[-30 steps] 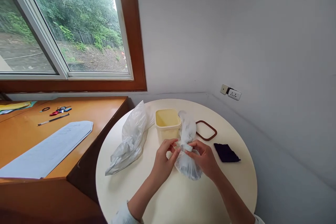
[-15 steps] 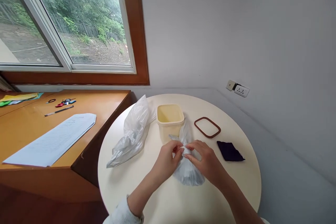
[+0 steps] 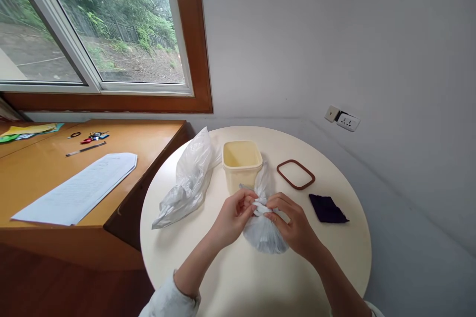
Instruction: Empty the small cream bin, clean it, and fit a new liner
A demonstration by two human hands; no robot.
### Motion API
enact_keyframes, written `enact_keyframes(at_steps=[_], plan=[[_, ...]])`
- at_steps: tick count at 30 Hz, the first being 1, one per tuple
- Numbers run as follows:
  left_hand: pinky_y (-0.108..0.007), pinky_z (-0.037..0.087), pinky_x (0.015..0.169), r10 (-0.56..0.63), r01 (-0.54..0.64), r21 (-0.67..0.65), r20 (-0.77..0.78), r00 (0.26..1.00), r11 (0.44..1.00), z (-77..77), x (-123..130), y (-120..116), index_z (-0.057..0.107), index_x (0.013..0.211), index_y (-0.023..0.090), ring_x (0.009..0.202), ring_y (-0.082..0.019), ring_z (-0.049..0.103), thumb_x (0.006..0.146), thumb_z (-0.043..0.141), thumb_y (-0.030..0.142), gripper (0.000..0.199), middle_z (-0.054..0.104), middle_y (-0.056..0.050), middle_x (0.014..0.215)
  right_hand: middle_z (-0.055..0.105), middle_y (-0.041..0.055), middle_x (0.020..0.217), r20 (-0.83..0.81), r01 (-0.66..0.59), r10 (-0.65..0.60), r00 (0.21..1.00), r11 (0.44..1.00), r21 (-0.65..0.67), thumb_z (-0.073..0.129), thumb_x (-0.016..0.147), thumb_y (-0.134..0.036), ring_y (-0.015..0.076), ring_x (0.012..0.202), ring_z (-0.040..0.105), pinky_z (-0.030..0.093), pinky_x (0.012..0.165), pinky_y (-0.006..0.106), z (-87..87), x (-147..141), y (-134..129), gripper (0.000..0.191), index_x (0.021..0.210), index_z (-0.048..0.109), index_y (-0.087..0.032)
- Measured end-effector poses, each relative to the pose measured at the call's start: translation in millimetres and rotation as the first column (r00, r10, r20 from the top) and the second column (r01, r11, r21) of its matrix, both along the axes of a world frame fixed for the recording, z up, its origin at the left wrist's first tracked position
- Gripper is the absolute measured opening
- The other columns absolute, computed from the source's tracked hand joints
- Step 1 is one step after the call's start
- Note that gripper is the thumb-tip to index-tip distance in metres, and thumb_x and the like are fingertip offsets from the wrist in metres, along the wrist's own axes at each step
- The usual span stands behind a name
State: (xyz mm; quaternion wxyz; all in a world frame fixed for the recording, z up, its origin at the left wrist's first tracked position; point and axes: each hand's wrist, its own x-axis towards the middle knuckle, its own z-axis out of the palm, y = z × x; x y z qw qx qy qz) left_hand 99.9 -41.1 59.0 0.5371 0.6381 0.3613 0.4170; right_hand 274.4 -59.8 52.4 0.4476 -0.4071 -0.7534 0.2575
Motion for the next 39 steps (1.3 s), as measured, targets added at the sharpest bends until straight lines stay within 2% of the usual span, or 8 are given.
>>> enact_keyframes(at_steps=[4,7,15,20,25,31,34,39], plan=[[-0.025,0.044,0.063,0.019,-0.015,-0.064,0.068,0.998,0.998,-0.2,0,1,0.054,0.092,0.014,0.065,-0.011,0.051,0.08,0.059,0.035,0.024,0.053,-0.001,0.07,0.054,0.0021,0.083,-0.296,-0.131,0.079,0.952,0.978,-0.161,0.051,0.085,-0.029,0.0148,0.079,0.054,0.044,0.07,0.027,-11.6,-1,4,0.015,0.073,0.051,-0.021],[-0.024,0.043,0.06,0.084,-0.081,-0.083,0.031,0.996,0.993,-0.4,0,1,0.055,0.089,0.013,0.063,-0.01,0.05,0.079,0.06,0.034,0.023,0.052,0.001,0.067,0.057,0.0025,0.086,-0.242,-0.107,0.055,0.969,0.972,-0.209,0.05,0.086,-0.03,0.0147,0.079,0.055,0.045,0.07,0.027,-11.0,-1,5,0.013,0.078,0.053,-0.021],[-0.024,0.038,0.061,0.159,-0.16,-0.01,-0.062,0.985,0.987,6.9,2,-3,0.051,0.083,0.016,0.064,-0.01,0.045,0.081,0.056,0.028,0.013,0.048,0.002,0.068,0.066,0.0052,0.088,0.295,0.028,-0.12,0.948,0.954,0.298,0.057,0.082,-0.019,0.0184,0.082,0.059,0.045,0.075,0.034,12.0,-7,-1,0.022,0.104,0.058,-0.019],[-0.023,0.036,0.06,0.109,-0.109,0.005,-0.061,0.992,0.994,4.3,2,-5,0.049,0.087,0.017,0.063,-0.01,0.042,0.084,0.051,0.027,0.011,0.045,0.003,0.068,0.066,0.0043,0.075,0.285,0.092,-0.238,0.928,0.89,0.446,0.052,0.085,-0.014,0.0169,0.071,0.058,0.043,0.068,0.034,5.3,-11,1,0.013,0.093,0.061,-0.017],[-0.024,0.037,0.065,0.123,-0.112,0.096,-0.122,0.985,0.989,2.9,1,-9,0.047,0.091,0.019,0.068,-0.012,0.044,0.085,0.047,0.023,0.008,0.047,0.002,0.074,0.064,0.003,0.077,-0.002,0.151,-0.161,0.987,0.922,0.357,0.054,0.082,-0.009,0.0151,0.072,0.055,0.044,0.068,0.031,-5.3,-15,-1,0.015,0.089,0.061,-0.02],[-0.024,0.039,0.065,0.206,-0.182,0.135,-0.194,0.959,0.974,6.1,0,-7,0.052,0.098,0.02,0.069,-0.012,0.046,0.082,0.047,0.02,0.016,0.05,0.001,0.074,0.059,0.001,0.076,-0.398,0.022,-0.038,0.917,0.999,-0.046,0.056,0.082,-0.019,0.0136,0.073,0.056,0.046,0.066,0.027,-8.0,-16,-4,0.005,0.081,0.059,-0.022],[-0.025,0.039,0.063,0.254,-0.234,0.114,-0.226,0.94,0.966,8.4,-1,-5,0.058,0.089,0.017,0.065,-0.012,0.047,0.078,0.048,0.016,0.015,0.052,0.001,0.069,0.059,-0.0004,0.077,-0.227,-0.019,-0.016,0.974,0.989,-0.15,0.06,0.079,-0.023,0.0147,0.075,0.056,0.045,0.073,0.03,-1.9,-14,-5,0.017,0.096,0.058,-0.024],[-0.025,0.039,0.062,0.282,-0.254,0.151,-0.217,0.934,0.955,12.0,0,-9,0.059,0.08,0.016,0.063,-0.012,0.047,0.078,0.049,0.018,0.011,0.054,0.0,0.068,0.059,-0.0046,0.068,0.148,0.23,-0.224,0.963,0.973,-0.027,0.065,0.074,-0.022,0.0164,0.074,0.056,0.034,0.083,0.037,6.8,-19,-3,0.031,0.102,0.052,-0.025]])
